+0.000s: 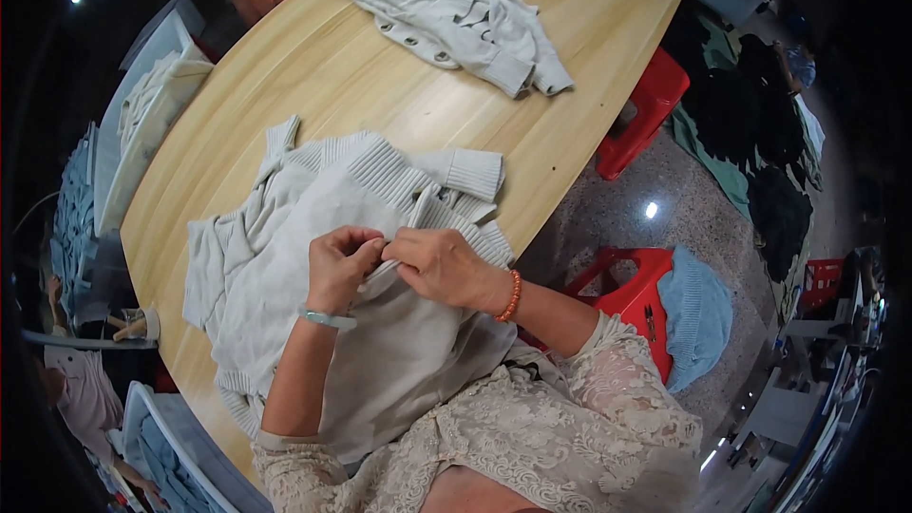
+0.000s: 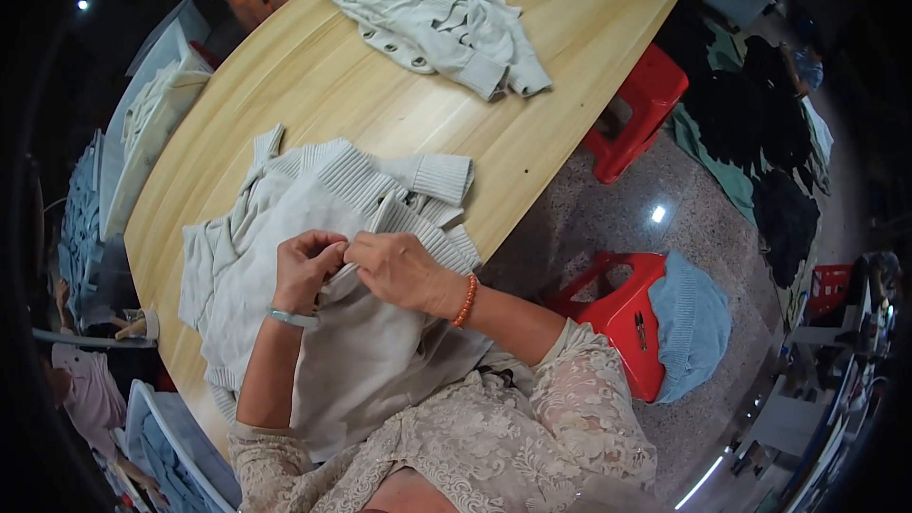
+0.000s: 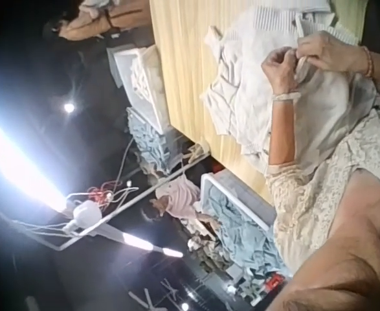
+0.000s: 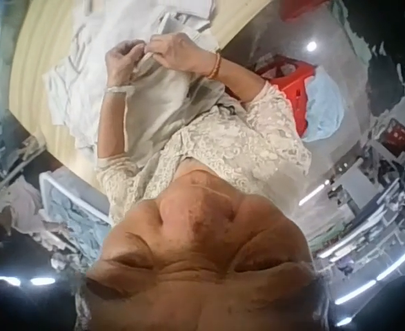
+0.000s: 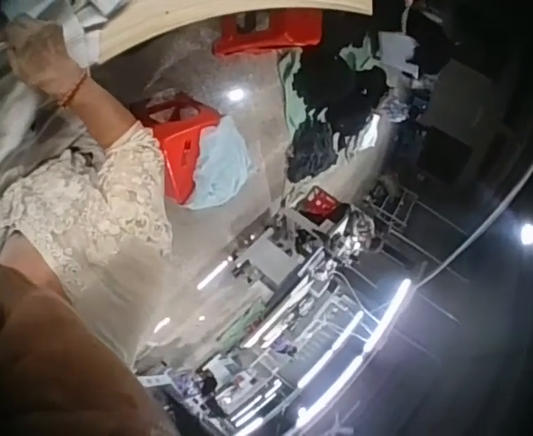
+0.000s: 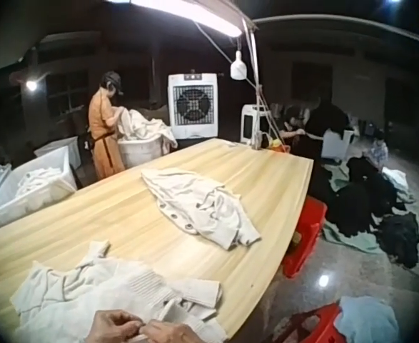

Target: Inspecting a white knit cardigan for quality and using scissors to trim loose threads.

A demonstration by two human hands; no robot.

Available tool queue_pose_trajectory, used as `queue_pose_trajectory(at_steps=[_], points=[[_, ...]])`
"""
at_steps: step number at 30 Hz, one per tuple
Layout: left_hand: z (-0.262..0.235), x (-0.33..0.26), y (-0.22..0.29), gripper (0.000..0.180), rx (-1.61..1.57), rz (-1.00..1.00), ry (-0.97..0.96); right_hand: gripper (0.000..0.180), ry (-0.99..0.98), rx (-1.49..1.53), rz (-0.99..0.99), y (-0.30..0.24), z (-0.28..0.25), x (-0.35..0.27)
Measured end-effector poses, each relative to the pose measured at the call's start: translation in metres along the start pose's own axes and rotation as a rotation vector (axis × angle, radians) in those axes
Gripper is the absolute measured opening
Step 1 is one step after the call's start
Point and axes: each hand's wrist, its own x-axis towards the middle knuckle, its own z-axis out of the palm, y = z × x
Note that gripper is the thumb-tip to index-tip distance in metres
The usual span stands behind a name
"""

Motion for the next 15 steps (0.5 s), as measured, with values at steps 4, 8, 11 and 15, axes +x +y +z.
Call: queue_pose_trajectory(at_steps=[4,8,11,15], points=[[-0.005,-0.003,-0.001,0.011,-0.164,-0.028,-0.025,0.031,0.019,0.047,0.083,-0.005,0.003,-0.001],[-0.007,-0.003,-0.006,0.011,-0.176,0.003,-0.042,0.041,0.004,0.026,0.143,-0.007,0.003,-0.003],[-0.009,-0.004,-0.005,0.011,-0.167,-0.025,-0.050,0.038,0.014,-0.055,0.078,-0.010,0.005,-0.004],[-0.011,-0.006,-0.002,0.011,-0.149,-0.070,-0.068,0.037,-0.043,-0.177,0.068,-0.008,0.008,-0.004]])
